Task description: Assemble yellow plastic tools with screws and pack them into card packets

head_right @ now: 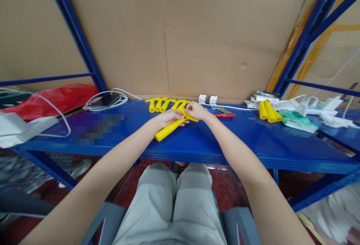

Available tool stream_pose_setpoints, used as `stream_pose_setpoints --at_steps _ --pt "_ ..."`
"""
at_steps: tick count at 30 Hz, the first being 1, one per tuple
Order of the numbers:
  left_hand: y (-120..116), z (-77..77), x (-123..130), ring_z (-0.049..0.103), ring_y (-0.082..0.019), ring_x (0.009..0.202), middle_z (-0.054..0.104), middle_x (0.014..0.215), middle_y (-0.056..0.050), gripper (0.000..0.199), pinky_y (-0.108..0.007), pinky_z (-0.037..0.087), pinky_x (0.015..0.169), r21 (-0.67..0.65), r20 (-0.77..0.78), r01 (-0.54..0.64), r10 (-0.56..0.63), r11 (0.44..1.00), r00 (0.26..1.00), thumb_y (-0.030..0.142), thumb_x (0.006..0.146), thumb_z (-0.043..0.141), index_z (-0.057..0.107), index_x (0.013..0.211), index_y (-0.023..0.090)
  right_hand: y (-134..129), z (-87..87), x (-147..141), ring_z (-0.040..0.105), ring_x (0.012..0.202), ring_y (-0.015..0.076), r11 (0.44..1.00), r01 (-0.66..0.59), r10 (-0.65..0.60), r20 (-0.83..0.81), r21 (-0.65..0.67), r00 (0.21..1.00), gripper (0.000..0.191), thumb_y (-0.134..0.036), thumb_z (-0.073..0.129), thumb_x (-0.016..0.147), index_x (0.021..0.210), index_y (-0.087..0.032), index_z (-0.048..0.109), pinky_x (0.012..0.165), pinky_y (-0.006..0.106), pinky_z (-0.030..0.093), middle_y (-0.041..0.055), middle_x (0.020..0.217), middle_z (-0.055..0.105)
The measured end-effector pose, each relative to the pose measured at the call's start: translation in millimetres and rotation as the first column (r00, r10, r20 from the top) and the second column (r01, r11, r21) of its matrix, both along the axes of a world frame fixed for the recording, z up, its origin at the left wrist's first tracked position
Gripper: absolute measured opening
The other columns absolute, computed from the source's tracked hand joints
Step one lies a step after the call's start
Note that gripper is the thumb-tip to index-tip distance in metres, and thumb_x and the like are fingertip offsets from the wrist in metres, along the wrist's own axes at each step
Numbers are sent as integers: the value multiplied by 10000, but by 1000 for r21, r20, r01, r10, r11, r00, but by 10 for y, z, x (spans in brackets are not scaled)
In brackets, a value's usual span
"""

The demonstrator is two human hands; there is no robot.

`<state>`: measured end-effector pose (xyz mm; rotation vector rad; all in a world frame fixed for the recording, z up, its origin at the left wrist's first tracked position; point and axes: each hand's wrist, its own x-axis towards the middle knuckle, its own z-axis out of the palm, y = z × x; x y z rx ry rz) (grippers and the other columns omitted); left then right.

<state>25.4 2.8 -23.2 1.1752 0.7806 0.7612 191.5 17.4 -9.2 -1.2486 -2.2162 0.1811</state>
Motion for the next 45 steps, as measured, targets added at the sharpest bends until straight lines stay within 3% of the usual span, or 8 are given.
stream_pose_setpoints --at_steps 9,14,22,30,34,37,41,45 --pt "-83 53 9 685 -170 661 634 747 -63 209 -333 562 687 25 -35 1 0 1000 999 -97 738 536 539 769 109 9 -24 62 471 559 112 982 -36 2 -178 -186 984 155 -235 579 706 572 -158 594 545 234 357 -12 568 568" --pt "-88 45 26 680 -172 653 628 714 -56 212 -298 547 644 37 -45 10 -8 999 999 -94 722 590 532 753 107 -22 -33 80 475 568 110 966 -53 -20 -274 -255 961 168 -308 646 672 613 -150 642 537 233 361 -7 595 594" --pt "-153 78 56 678 -158 628 634 700 -54 218 -232 507 549 53 -42 -19 21 998 999 -110 768 509 529 755 107 15 -63 61 502 592 100 960 0 -108 -369 -279 923 125 -227 693 665 649 -160 589 575 220 401 -9 639 601" --pt "-98 52 69 675 -152 618 643 740 -56 199 -213 484 520 114 -14 -8 10 993 1000 -83 764 556 551 821 107 57 -84 111 553 639 125 876 -265 8 -536 -403 844 283 -390 759 598 685 -158 624 616 243 449 20 698 651" --pt "-108 40 109 657 -136 572 633 719 -41 181 -222 490 524 150 -79 -82 94 985 992 -52 793 523 530 826 125 61 -104 124 528 632 123 914 -199 5 -479 -354 878 319 -457 735 615 652 -158 631 600 238 421 6 663 629" --pt "-118 45 119 653 -137 548 618 696 -23 178 -218 488 508 152 -75 -125 137 980 988 -36 800 530 521 838 139 63 -120 92 552 665 144 951 -146 34 -375 -274 926 354 -501 646 723 699 -148 644 616 251 426 26 711 649" --pt "-111 70 92 654 -136 531 618 705 -16 197 -203 478 475 136 -27 -162 167 977 986 -30 783 560 524 868 144 74 -112 28 610 803 196 998 -13 3 -135 -69 991 340 -435 516 869 904 -124 651 727 297 457 106 913 689" --pt "-103 103 60 662 -131 541 640 759 -33 221 -178 464 443 140 20 -187 186 972 982 -22 782 561 522 924 142 63 -24 112 579 1037 260 975 147 -159 63 165 985 388 -390 434 924 1124 -102 598 884 380 431 190 1137 635"
